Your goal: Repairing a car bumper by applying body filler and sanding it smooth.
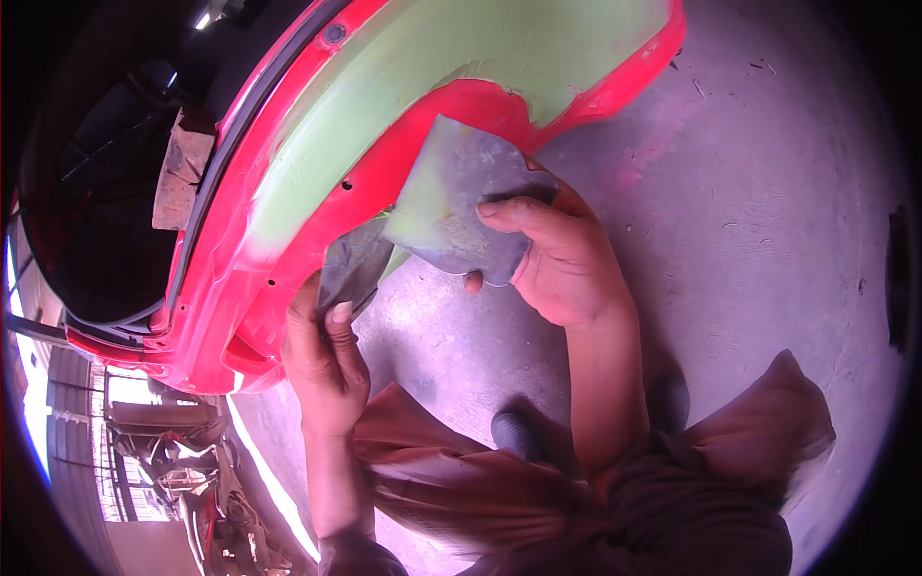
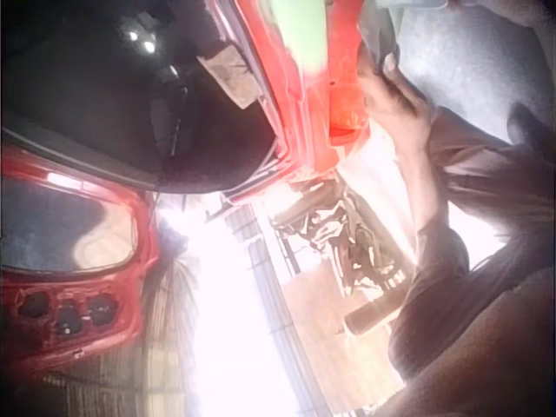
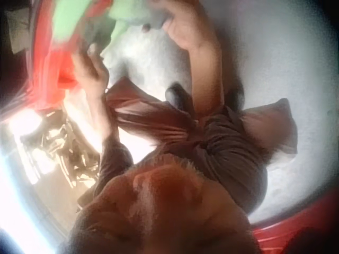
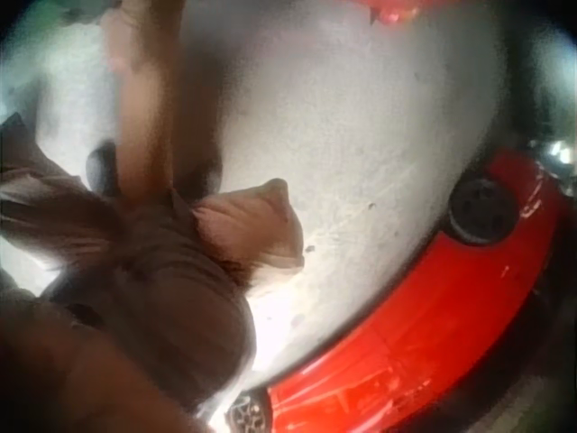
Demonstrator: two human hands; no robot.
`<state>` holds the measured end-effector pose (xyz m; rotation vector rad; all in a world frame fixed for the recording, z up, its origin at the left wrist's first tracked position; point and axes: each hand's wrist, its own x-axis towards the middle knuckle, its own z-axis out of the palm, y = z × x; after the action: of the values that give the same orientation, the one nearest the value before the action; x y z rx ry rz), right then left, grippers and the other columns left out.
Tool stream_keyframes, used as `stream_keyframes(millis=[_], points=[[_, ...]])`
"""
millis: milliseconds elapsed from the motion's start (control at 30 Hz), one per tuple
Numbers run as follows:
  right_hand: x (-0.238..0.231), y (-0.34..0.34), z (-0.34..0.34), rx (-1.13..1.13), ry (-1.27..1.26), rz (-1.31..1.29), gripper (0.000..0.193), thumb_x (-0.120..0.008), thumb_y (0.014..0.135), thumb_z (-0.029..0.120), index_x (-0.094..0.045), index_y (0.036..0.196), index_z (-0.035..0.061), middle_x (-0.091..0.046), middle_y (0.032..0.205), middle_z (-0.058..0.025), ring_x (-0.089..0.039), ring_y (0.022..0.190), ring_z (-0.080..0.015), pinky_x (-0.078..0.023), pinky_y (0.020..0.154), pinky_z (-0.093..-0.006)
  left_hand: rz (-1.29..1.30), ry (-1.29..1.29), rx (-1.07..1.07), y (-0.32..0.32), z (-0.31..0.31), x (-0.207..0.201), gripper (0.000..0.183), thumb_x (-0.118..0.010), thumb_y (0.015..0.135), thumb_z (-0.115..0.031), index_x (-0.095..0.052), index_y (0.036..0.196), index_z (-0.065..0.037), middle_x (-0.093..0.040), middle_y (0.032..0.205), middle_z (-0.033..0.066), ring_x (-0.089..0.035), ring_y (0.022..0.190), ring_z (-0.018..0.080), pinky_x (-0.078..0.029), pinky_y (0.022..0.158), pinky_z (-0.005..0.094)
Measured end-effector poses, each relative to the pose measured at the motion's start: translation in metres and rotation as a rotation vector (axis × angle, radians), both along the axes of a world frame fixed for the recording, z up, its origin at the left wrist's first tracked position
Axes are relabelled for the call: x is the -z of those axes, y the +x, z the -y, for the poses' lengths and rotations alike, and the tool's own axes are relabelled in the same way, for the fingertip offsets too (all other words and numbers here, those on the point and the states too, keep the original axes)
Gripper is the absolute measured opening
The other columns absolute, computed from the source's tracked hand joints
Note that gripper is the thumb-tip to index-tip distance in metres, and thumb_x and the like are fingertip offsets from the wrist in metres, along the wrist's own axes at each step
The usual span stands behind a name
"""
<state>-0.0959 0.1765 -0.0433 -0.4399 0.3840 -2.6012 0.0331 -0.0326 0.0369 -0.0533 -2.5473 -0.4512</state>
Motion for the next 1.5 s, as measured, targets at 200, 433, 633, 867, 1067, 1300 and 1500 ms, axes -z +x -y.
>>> stream_keyframes(millis=[200, 433, 633, 867, 1067, 1300, 1500], points=[[0.010, -0.005, -0.002, -0.035, -0.076, 0.028, 0.035, -0.062, 0.095, 0.003, -0.066, 0.129, 0.0080, -0.072, 0.110, -0.0073, -0.071, 0.095, -0.0215, -0.057, 0.063, -0.0441, 0.223, -0.247, -0.110, -0.001, -0.009, -0.005, 0.034, -0.057, 0.109, -0.011, -0.057, 0.142, -0.007, -0.074, 0.113, 0.0224, -0.075, 0.101, 0.0375, -0.057, 0.086, 0.0446], [0.000, -0.004, 0.067, 0.834, 0.427, -0.095, 0.043, -0.052, 0.105, 0.001, -0.050, 0.148, 0.0026, -0.063, 0.135, -0.0112, -0.063, 0.122, -0.0249, -0.052, 0.101, -0.0413, 0.331, 0.381, -0.161, -0.002, -0.011, 0.001, 0.030, -0.049, 0.114, -0.020, -0.056, 0.136, -0.001, -0.074, 0.113, 0.0173, -0.076, 0.098, 0.0244, -0.062, 0.077, 0.0369], [-0.022, -0.008, 0.109, 1.231, 0.613, -0.149, 0.053, -0.045, 0.107, 0.003, -0.033, 0.158, -0.0080, -0.041, 0.160, -0.0277, -0.043, 0.148, -0.0385, -0.035, 0.122, -0.0435, 0.353, 0.488, -0.123, -0.001, -0.002, 0.006, 0.030, -0.045, 0.116, -0.023, -0.055, 0.130, 0.002, -0.073, 0.105, 0.0123, -0.074, 0.090, 0.0166, -0.062, 0.073, 0.0320], [-0.041, -0.019, 0.123, 1.249, 0.670, -0.100, 0.068, -0.048, 0.098, -0.001, -0.023, 0.160, -0.0100, -0.029, 0.163, -0.0330, -0.034, 0.148, -0.0511, -0.032, 0.122, -0.0527, 0.332, 0.435, -0.183, -0.002, 0.004, 0.014, 0.033, -0.050, 0.115, -0.027, -0.057, 0.136, -0.003, -0.062, 0.088, -0.0020, -0.048, 0.063, 0.0019, -0.037, 0.052, 0.0214], [-0.053, -0.024, 0.126, 1.222, 0.714, -0.050, 0.075, -0.052, 0.092, -0.005, -0.019, 0.159, -0.0144, -0.023, 0.161, -0.0398, -0.032, 0.147, -0.0543, -0.034, 0.121, -0.0538, 0.369, 0.421, -0.216, 0.000, 0.005, 0.013, 0.031, -0.050, 0.115, -0.026, -0.057, 0.133, -0.003, -0.061, 0.088, -0.0022, -0.048, 0.064, 0.0018, -0.037, 0.052, 0.0216], [-0.062, -0.028, 0.131, 1.232, 0.668, -0.020, 0.089, -0.059, 0.082, -0.011, -0.015, 0.159, -0.0157, -0.026, 0.155, -0.0381, -0.037, 0.139, -0.0536, -0.039, 0.116, -0.0502, 0.397, 0.454, -0.194, -0.002, 0.000, 0.013, 0.029, -0.050, 0.115, -0.024, -0.058, 0.132, -0.002, -0.062, 0.088, -0.0018, -0.048, 0.065, 0.0013, -0.037, 0.053, 0.0213], [-0.059, -0.028, 0.136, 1.248, 0.642, -0.062, 0.095, -0.061, 0.078, -0.013, -0.015, 0.161, -0.0136, -0.027, 0.155, -0.0363, -0.037, 0.140, -0.0507, -0.038, 0.117, -0.0460, 0.365, 0.461, -0.197, -0.003, 0.003, 0.016, 0.029, -0.050, 0.115, -0.024, -0.058, 0.132, -0.002, -0.062, 0.089, -0.0018, -0.049, 0.066, 0.0016, -0.037, 0.054, 0.0211]])
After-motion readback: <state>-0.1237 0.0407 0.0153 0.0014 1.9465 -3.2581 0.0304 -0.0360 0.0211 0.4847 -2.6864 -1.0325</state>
